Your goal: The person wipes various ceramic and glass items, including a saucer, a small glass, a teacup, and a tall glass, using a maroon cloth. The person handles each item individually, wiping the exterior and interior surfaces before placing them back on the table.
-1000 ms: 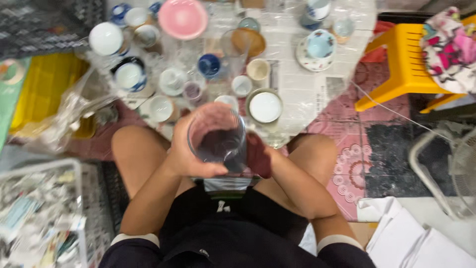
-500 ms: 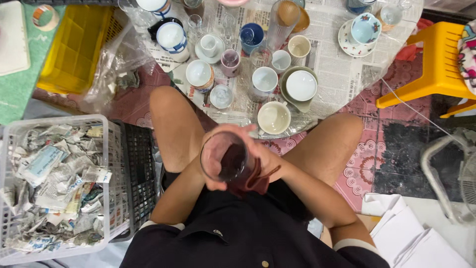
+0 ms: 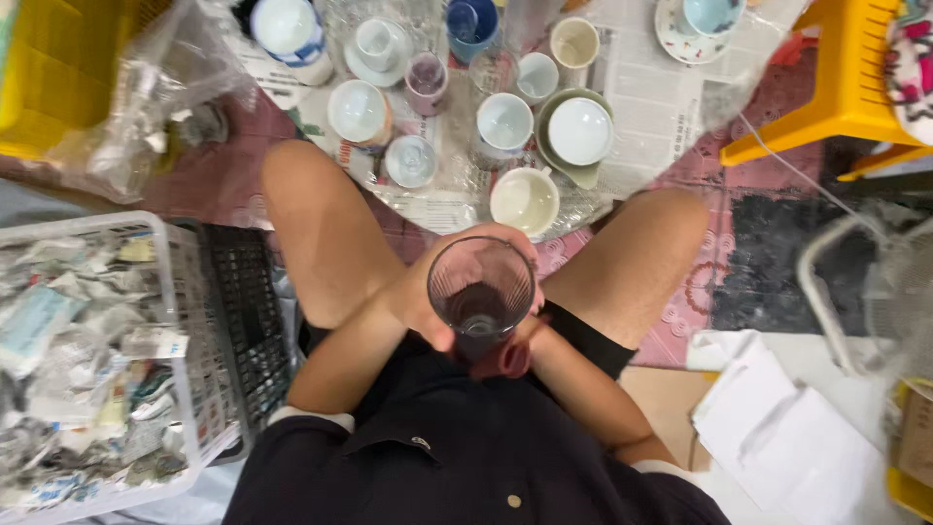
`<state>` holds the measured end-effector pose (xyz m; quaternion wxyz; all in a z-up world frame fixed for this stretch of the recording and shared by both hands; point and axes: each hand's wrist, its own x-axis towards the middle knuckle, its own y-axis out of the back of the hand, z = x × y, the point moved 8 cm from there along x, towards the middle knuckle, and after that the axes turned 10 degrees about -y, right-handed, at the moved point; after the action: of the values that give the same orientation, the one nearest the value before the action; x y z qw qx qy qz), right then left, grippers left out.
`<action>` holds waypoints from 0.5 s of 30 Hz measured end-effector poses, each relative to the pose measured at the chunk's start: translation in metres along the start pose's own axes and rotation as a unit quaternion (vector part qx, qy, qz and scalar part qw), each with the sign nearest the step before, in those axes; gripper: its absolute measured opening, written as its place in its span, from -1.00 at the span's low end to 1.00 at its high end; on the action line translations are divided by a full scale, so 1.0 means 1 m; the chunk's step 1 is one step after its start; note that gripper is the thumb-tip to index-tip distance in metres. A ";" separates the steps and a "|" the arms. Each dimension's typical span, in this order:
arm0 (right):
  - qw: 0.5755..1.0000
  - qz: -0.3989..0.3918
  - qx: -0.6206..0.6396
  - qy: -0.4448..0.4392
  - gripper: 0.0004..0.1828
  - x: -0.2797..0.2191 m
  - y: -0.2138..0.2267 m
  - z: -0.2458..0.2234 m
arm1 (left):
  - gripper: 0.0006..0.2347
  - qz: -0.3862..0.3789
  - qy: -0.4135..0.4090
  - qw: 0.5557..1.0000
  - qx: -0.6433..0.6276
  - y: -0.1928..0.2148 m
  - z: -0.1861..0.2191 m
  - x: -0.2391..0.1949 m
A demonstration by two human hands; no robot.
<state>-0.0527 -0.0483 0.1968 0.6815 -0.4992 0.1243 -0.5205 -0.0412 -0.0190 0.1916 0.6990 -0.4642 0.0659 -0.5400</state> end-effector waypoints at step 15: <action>0.635 0.014 -0.590 -0.498 0.25 0.003 0.043 -0.071 | -0.26 0.041 -0.072 0.996 0.034 0.054 -0.028 -0.046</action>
<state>-0.0750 -0.0918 0.1291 0.2075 -0.9768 0.0535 0.0006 -0.0388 0.0013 0.1182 0.7386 -0.4749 0.0159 -0.4783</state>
